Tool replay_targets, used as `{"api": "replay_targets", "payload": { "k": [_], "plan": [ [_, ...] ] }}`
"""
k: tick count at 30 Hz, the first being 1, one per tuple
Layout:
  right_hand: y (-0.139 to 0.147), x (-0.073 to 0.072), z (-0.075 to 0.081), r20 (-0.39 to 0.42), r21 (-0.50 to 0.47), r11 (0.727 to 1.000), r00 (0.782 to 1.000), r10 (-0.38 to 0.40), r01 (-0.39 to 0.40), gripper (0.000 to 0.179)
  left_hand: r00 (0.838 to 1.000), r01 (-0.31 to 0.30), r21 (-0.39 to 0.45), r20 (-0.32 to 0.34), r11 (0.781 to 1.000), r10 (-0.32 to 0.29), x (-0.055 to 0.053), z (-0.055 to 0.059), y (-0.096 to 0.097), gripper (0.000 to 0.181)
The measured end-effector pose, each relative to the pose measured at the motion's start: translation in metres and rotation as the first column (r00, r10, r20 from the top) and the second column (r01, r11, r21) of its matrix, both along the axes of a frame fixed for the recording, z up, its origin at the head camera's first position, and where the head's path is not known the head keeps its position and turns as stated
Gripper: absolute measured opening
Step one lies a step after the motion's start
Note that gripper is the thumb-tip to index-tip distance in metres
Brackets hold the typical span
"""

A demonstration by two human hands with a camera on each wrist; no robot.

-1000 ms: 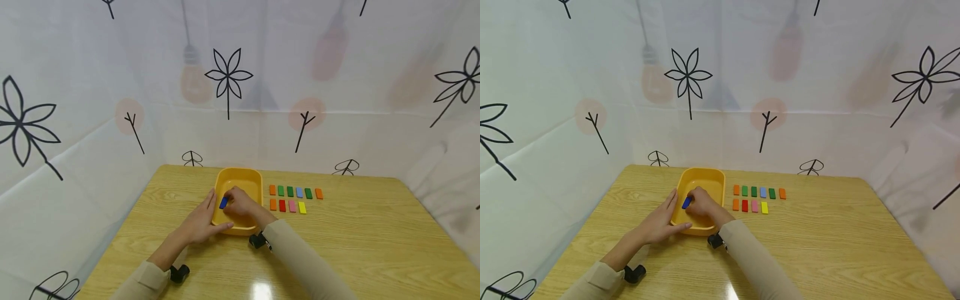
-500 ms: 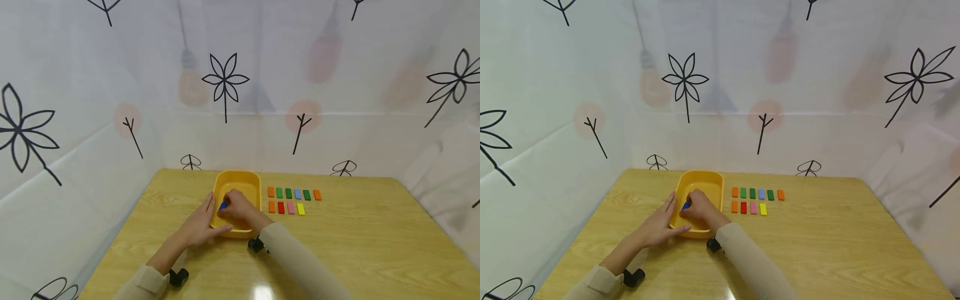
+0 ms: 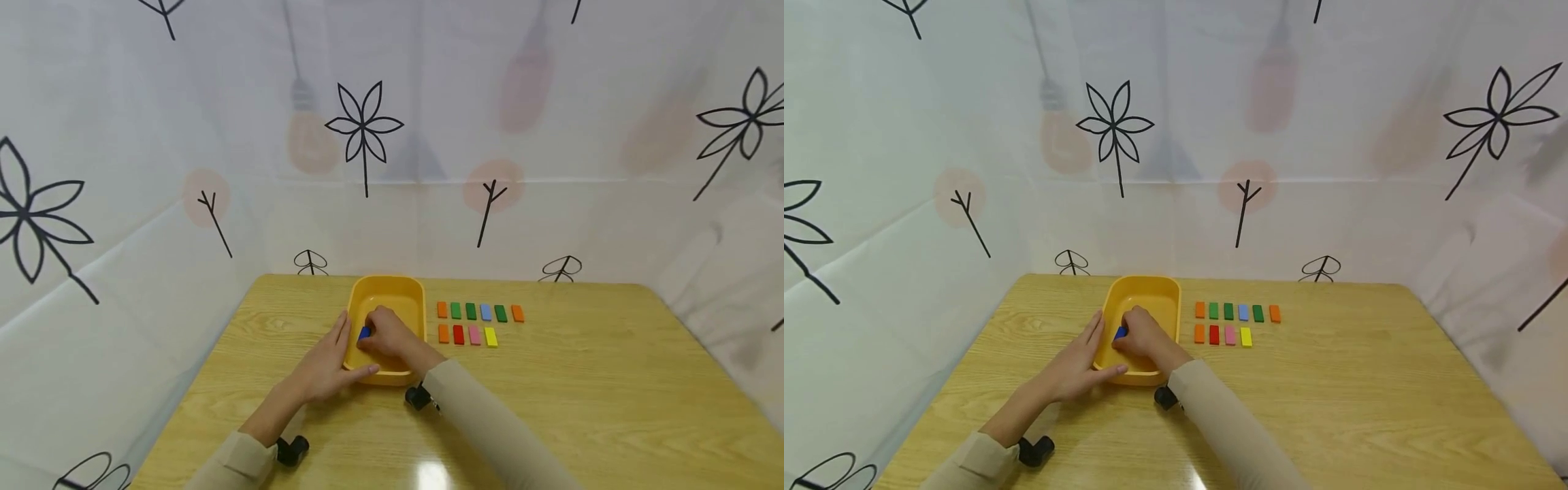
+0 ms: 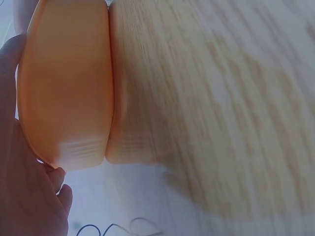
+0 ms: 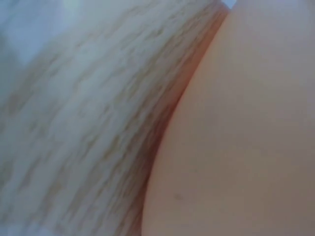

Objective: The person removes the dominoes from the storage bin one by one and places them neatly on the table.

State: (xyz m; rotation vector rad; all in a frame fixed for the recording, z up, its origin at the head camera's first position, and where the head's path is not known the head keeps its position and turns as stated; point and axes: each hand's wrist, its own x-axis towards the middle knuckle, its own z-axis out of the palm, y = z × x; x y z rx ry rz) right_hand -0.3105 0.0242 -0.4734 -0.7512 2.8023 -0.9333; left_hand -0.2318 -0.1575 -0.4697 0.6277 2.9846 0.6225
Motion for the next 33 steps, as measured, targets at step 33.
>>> {"api": "replay_targets", "payload": {
  "k": [33],
  "plan": [
    [0.099,0.032,0.052,-0.235,-0.263,0.964,0.971,-0.039,-0.024,0.034,1.0,-0.01,0.018,0.014,1.0,0.009,-0.002,0.001,0.001,0.122]
  ]
}}
